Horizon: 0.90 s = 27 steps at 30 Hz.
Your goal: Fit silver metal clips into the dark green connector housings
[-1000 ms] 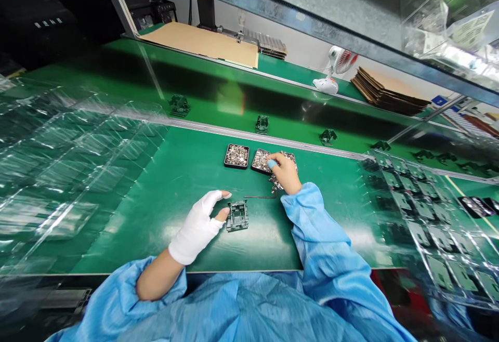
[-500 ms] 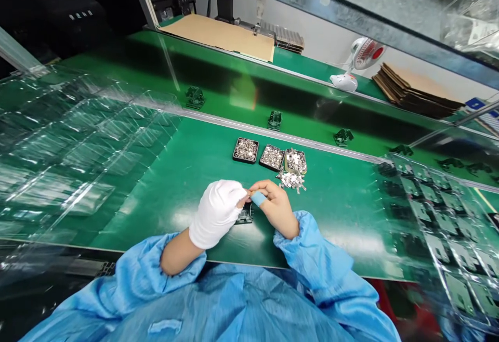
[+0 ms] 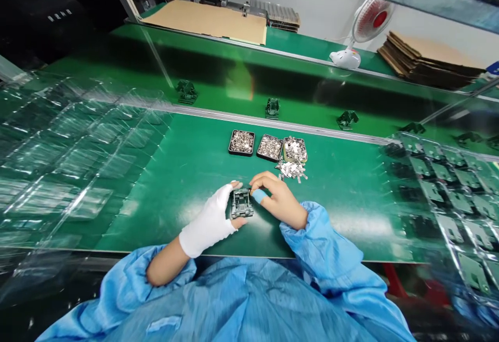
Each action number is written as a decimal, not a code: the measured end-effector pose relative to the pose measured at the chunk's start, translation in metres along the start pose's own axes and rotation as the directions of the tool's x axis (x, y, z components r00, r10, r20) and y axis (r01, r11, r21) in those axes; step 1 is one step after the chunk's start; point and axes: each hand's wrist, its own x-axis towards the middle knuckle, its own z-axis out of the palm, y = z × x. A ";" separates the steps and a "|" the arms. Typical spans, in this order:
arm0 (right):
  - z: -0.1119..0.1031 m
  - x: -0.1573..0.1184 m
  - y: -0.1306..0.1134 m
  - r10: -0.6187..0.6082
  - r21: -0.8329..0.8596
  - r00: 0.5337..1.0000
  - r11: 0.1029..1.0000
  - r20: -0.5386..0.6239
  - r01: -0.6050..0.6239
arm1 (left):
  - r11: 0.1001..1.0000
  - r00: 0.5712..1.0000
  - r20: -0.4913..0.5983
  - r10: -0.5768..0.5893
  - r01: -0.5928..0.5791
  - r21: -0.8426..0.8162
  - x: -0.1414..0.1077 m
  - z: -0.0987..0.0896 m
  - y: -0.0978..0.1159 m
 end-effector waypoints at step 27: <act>0.019 -0.008 0.010 0.028 -0.332 0.995 0.943 0.099 0.007 | 0.955 0.984 -0.060 0.167 -0.146 0.257 0.005 -0.007 0.013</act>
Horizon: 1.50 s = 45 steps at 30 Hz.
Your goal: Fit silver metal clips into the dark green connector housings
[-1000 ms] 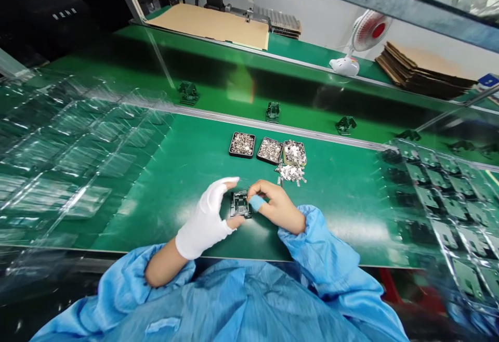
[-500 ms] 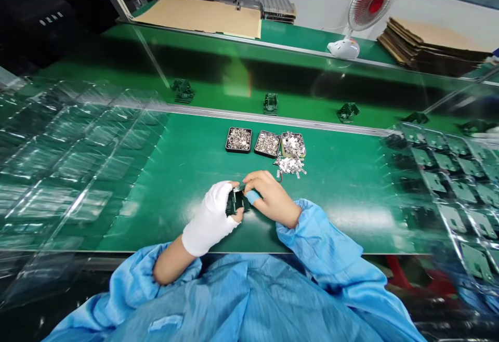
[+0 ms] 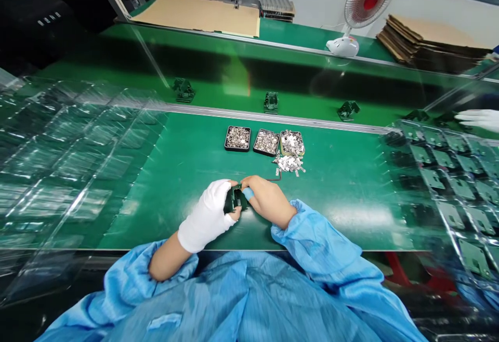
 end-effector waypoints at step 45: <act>-0.010 0.006 0.042 0.185 -0.284 0.980 0.946 0.076 -0.157 | 0.953 0.948 0.180 -0.262 0.284 -0.104 -0.011 -0.007 -0.020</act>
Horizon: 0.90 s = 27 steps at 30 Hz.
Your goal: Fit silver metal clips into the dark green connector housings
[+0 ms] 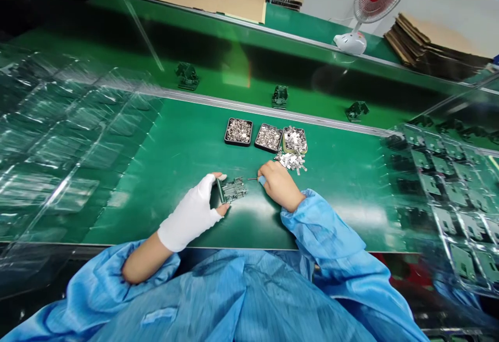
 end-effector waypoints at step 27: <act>-0.012 -0.011 -0.013 -0.139 0.337 0.948 0.941 0.286 0.036 | 0.997 0.998 0.046 0.043 -0.046 0.058 -0.008 -0.001 -0.007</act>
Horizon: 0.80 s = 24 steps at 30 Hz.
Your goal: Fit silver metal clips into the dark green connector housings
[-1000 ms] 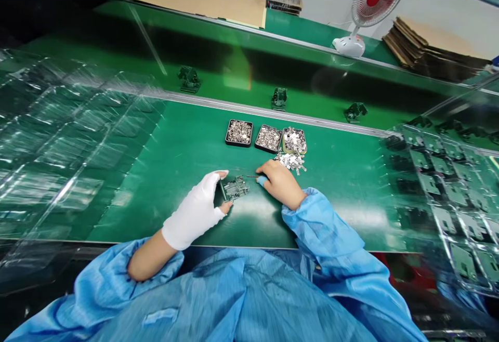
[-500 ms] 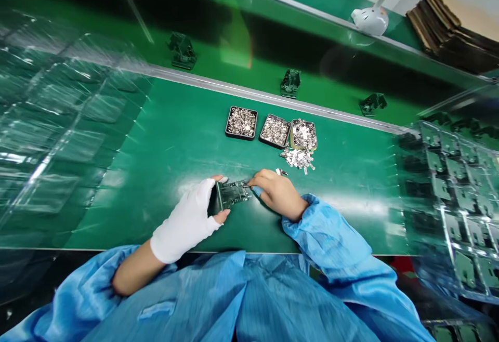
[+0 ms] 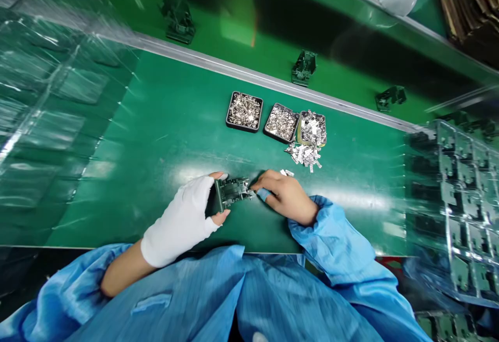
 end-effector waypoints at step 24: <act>0.010 0.001 -0.009 0.020 -0.175 0.975 0.983 -0.221 -0.060 | 0.992 0.976 -0.189 0.112 -0.121 -0.041 0.003 0.010 -0.002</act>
